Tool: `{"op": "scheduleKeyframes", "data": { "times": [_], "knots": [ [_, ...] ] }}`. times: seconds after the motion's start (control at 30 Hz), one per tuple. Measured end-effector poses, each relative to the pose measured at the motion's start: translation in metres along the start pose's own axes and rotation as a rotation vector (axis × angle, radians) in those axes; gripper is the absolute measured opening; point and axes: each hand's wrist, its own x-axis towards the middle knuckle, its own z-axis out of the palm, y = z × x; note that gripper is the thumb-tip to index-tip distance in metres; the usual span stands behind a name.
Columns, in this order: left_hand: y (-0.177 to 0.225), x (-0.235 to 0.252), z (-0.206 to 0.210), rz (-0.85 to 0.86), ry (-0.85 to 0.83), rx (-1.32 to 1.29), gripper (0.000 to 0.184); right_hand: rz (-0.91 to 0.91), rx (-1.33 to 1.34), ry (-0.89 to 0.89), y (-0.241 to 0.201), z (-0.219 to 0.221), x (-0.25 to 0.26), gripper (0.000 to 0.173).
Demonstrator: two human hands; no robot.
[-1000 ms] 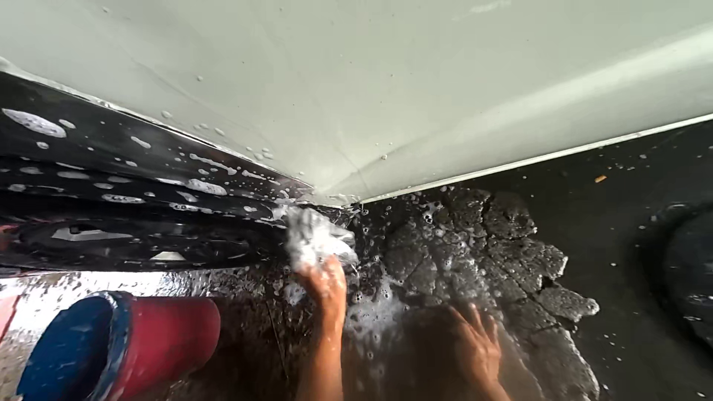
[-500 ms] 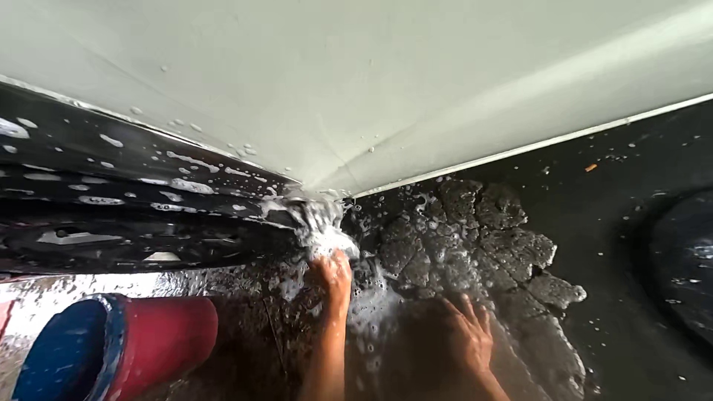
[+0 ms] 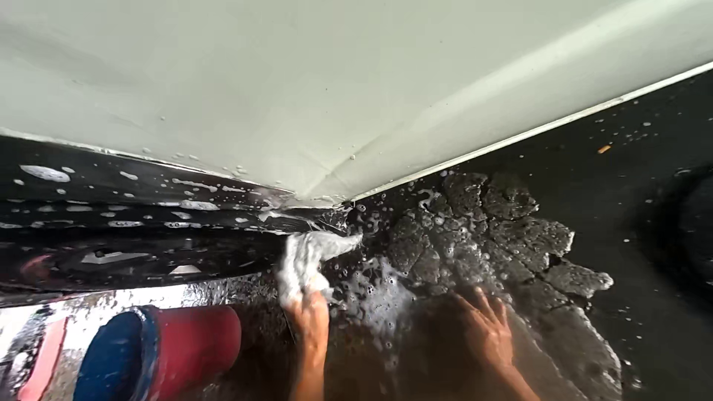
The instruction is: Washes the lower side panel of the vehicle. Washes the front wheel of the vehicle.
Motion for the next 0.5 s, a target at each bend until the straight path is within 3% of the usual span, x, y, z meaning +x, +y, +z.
{"op": "scheduleKeyframes", "data": {
  "times": [0.13, 0.2, 0.27, 0.33, 0.4, 0.5],
  "knots": [
    [0.047, 0.017, -0.047, 0.272, 0.178, -0.048, 0.033, -0.010, 0.028, -0.001, 0.003, 0.000, -0.002, 0.042],
    [0.063, 0.042, -0.058, 0.540, 0.125, 0.250, 0.035, -0.012, 0.037, 0.000, 0.002, -0.001, -0.002, 0.042],
    [0.063, 0.077, -0.067, 0.870, 0.043, 0.745, 0.041, -0.015, 0.039, 0.011, 0.001, 0.000, -0.003, 0.039],
    [0.058, 0.102, -0.062, 1.075, -0.029, 1.078, 0.033, -0.018, 0.030, 0.024, 0.003, 0.001, -0.003, 0.038],
    [0.051, 0.103, -0.050, 1.115, -0.087, 1.263, 0.027, -0.014, -0.001, 0.023, 0.003, 0.001, -0.002, 0.040],
    [0.042, 0.099, -0.038, 1.056, -0.407, 1.380, 0.017, -0.019, -0.037, 0.011, -0.005, -0.003, -0.005, 0.041]
  ]
}}
